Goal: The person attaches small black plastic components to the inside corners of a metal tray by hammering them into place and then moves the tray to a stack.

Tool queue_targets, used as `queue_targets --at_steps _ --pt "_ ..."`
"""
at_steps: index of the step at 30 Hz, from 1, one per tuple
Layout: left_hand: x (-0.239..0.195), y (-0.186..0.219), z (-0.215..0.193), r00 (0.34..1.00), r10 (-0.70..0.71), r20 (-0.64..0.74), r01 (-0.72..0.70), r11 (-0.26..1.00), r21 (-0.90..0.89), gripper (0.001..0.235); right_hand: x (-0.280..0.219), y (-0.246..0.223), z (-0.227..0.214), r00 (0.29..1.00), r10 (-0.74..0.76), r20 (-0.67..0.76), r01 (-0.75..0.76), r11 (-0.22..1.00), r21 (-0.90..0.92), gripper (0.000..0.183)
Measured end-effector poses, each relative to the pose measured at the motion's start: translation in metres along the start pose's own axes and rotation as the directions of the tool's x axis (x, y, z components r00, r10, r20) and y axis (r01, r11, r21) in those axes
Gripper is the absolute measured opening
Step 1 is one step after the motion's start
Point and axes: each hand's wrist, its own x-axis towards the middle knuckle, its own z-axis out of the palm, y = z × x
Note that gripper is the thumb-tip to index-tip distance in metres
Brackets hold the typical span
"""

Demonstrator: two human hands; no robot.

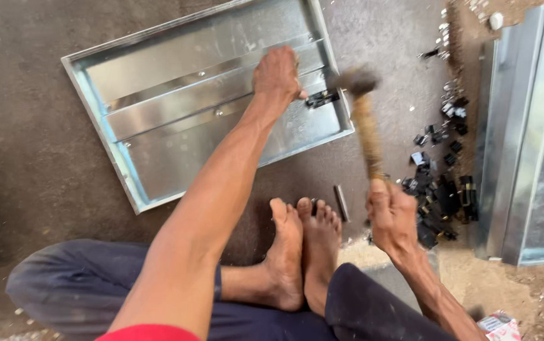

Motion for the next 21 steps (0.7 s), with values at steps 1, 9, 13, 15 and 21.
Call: queue_targets --at_steps 1,9,13,15,21 --pt "0.003 -0.003 0.002 0.982 -0.091 0.168 0.093 0.996 -0.002 0.035 0.004 0.0 -0.001 0.991 -0.126 -0.049 0.129 0.989 0.066 0.049" --pt "0.007 -0.011 0.026 0.98 -0.062 0.191 0.05 0.997 0.064 0.016 0.006 -0.001 0.019 0.977 0.177 0.12 -0.15 0.968 -0.203 0.058" --pt "0.006 -0.005 0.009 0.963 -0.111 0.246 0.09 0.991 0.095 0.028 0.001 0.01 -0.007 0.996 0.077 -0.051 -0.062 0.97 0.236 0.052" --pt "0.007 0.0 0.004 0.933 -0.145 0.328 0.128 0.989 0.075 0.026 0.014 0.027 -0.014 0.986 -0.083 -0.145 0.149 0.832 0.535 0.049" --pt "-0.003 0.002 -0.011 0.97 -0.055 0.235 0.047 0.998 0.039 0.041 0.007 0.053 0.021 0.98 0.171 0.102 -0.13 0.939 -0.318 0.065"
